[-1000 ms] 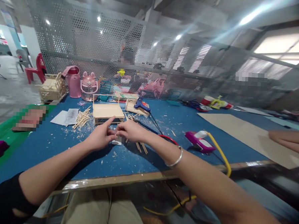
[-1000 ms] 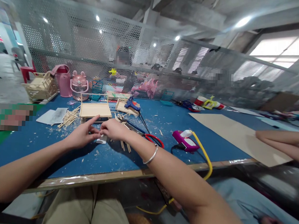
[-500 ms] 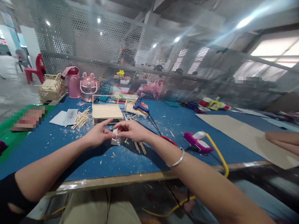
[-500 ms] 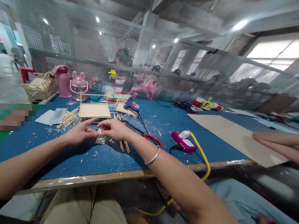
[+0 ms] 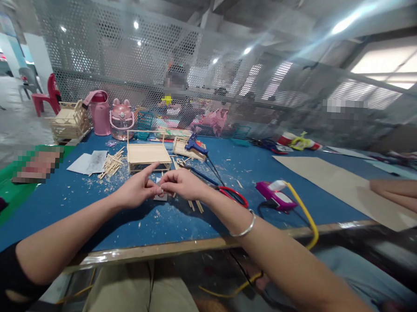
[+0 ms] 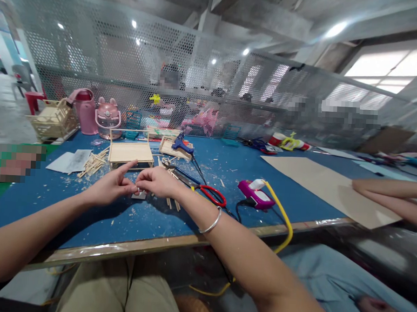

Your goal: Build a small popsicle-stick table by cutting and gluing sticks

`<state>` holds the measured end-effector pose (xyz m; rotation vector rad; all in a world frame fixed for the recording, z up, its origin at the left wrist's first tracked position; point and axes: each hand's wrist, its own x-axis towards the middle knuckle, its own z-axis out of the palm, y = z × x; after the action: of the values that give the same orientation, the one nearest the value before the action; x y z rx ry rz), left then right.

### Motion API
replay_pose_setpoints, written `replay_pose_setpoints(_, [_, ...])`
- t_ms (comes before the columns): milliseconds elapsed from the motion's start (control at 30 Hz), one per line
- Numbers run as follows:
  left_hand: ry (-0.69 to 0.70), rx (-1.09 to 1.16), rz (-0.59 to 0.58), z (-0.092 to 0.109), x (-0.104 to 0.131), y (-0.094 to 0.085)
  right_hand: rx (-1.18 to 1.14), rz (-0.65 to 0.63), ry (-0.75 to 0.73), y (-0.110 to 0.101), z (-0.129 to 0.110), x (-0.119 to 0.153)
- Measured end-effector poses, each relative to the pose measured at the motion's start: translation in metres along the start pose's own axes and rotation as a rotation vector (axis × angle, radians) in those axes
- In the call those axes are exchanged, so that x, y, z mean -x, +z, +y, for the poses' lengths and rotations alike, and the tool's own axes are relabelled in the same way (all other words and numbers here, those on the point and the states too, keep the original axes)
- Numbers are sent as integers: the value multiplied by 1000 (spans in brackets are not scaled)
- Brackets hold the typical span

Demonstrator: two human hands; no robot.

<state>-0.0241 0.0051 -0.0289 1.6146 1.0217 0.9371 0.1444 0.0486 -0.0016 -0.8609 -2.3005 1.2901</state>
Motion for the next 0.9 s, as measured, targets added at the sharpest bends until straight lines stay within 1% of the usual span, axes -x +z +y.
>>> replay_pose_setpoints(67, [27,-53,17,-1,-1,-4,-87,80,13,1,2,-1])
replay_pose_setpoints(133, [43,-162,46,-2,-2,-10,-205,155,29,1,5,-2])
replay_pose_setpoints(200, [49,-320,103,-1,-3,-16,-293,198,27,2,7,-3])
replay_pose_setpoints(267, [48,-411,139,0,-3,-19,-344,213,18,4,9,-3])
replay_pose_setpoints(433, [57,-423,145,3,-2,-16,-403,243,2,12,10,-5])
replay_pose_setpoints(533, [68,-435,191,5,-1,-12,-439,249,-18,14,9,-7])
replay_pose_setpoints(667, [116,-445,236,6,0,-9,-449,265,-54,15,10,-8])
replay_pose_setpoints(800, [135,-452,200,5,-1,-10,-431,334,-61,18,13,-8])
replay_pose_setpoints(900, [159,-512,190,5,-2,-11,-415,389,-57,20,15,-8])
